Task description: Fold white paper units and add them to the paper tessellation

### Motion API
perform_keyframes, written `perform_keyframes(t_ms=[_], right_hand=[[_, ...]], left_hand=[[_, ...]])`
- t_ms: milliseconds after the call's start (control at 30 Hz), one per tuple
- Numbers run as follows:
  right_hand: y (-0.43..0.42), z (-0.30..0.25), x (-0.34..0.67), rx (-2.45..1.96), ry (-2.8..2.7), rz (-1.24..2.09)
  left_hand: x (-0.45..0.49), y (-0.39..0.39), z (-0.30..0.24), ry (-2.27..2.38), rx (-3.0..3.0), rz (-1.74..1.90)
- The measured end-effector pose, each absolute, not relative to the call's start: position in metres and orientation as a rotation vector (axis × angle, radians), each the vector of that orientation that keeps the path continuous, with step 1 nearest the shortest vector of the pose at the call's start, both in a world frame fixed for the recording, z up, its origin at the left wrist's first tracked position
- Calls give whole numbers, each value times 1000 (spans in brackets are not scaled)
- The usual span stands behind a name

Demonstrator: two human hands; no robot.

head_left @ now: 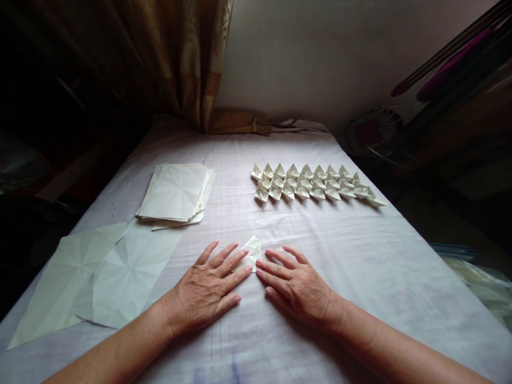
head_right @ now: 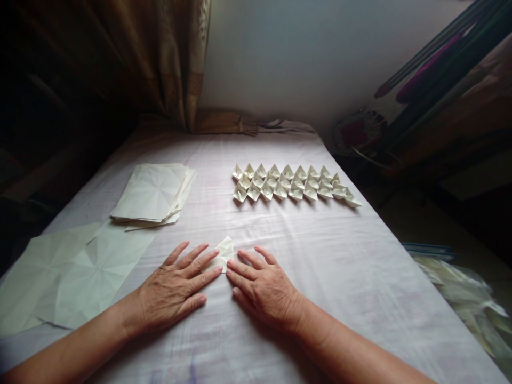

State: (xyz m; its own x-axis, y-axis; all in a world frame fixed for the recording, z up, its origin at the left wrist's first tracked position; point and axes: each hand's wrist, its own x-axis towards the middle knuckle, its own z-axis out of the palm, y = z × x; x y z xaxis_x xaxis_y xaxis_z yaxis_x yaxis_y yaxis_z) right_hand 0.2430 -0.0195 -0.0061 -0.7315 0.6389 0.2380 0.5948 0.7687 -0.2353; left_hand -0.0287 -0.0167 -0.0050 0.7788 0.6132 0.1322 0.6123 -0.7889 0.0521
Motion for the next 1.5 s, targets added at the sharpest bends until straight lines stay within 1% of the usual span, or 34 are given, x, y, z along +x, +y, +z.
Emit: perform_keyframes(t_ms=[300, 500, 667, 1033, 1200, 1500], right_hand=[[-22, -8, 243, -948, -2655, 168], [-25, -11, 241, -962, -2630, 127], [-29, -13, 238, -1002, -2613, 114], [-29, -13, 240, -1040, -2576, 163], [-32, -12, 237, -1053, -2586, 160], [-29, -8, 241, -1002, -2616, 121]], left_hand=[[-51, -28, 4, 1160, 2965, 232], [-19, -32, 15, 1115, 3021, 218], [6, -35, 2, 1147, 2975, 304], [-23, -43, 0, 1186, 2913, 328], [-10, -40, 1, 1201, 2910, 351], [9, -32, 6, 1244, 2920, 253]])
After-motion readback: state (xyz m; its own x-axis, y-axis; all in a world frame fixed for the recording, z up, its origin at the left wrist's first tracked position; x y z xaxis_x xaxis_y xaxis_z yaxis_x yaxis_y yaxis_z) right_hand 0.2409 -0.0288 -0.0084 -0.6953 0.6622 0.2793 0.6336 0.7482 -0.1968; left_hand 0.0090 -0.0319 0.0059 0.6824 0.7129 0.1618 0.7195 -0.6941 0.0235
